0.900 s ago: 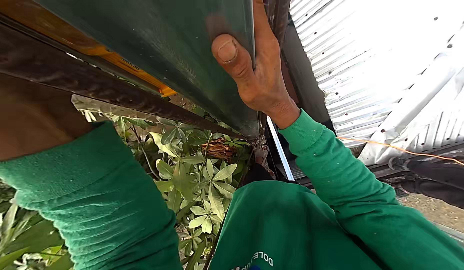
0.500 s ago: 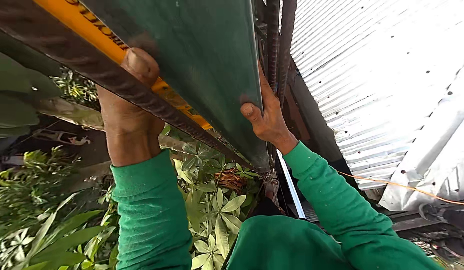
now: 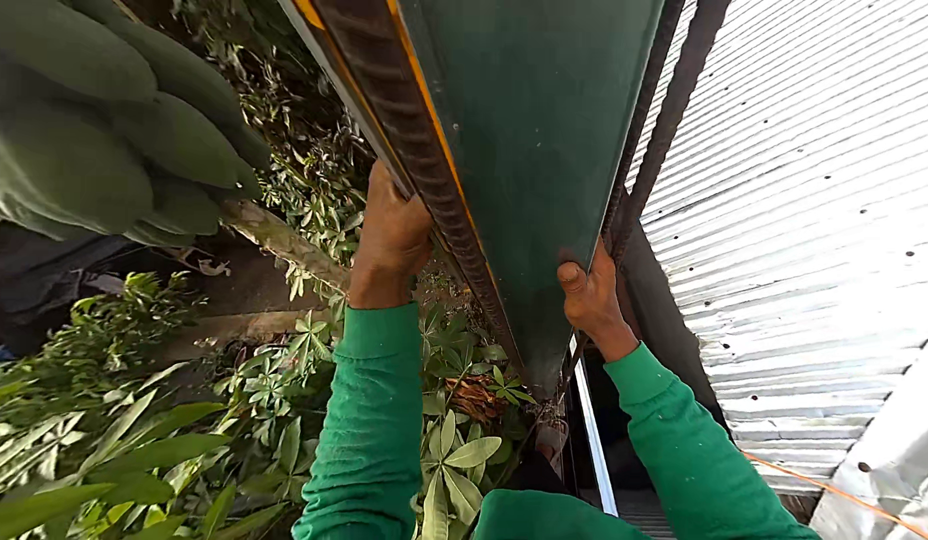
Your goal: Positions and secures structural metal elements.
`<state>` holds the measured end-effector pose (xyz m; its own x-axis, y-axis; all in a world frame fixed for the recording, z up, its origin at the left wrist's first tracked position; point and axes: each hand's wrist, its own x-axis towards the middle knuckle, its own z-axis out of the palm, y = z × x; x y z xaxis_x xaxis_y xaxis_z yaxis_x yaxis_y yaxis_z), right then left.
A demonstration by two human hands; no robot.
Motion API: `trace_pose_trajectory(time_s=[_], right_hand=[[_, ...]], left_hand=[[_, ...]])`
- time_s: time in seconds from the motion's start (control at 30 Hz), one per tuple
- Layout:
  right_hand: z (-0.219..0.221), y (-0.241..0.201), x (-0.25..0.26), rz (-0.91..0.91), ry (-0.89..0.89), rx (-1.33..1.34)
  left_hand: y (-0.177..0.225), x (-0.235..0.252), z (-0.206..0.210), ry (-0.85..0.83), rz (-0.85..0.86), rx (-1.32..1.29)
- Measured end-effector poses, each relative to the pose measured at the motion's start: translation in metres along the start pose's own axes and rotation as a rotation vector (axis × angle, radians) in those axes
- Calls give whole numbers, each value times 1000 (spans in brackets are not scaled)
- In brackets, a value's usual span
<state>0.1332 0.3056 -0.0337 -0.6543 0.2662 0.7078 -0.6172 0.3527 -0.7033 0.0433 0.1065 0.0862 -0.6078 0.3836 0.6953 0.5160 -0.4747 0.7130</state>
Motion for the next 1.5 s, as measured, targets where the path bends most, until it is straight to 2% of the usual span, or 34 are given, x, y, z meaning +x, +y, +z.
trace_pose_trajectory(time_s=[0.23,0.33,0.47,0.67,0.77,0.97,1.13,1.23,1.4,1.5], right_hand=[[1,7,1,14,18,13],[1,8,1,18,16,8],[0,9,0,25,9,29],[2,13,1,13,10,-9],[0,13,1,-2,8,-14],[-3,14,0,3,55,-11],[-3,14,-2,21,65,38],[-3,14,-1,-4,53,58],[5,8,0,-63,24,-20],[1,9,-3,-32,3,-25]], left_hand=[[9,16,1,-61,47,66],[5,16,1,-23,43,20],[-1,14,-11,-5,129,-77],[3,-9,-20,434,102,-147],[-1,-20,-23,519,108,-245],[-12,-42,-7,692,43,-271],[-27,-70,15,613,-1,-278],[-31,-79,30,606,37,-219],[-23,-100,44,455,166,203],[-29,-106,62,405,164,369]])
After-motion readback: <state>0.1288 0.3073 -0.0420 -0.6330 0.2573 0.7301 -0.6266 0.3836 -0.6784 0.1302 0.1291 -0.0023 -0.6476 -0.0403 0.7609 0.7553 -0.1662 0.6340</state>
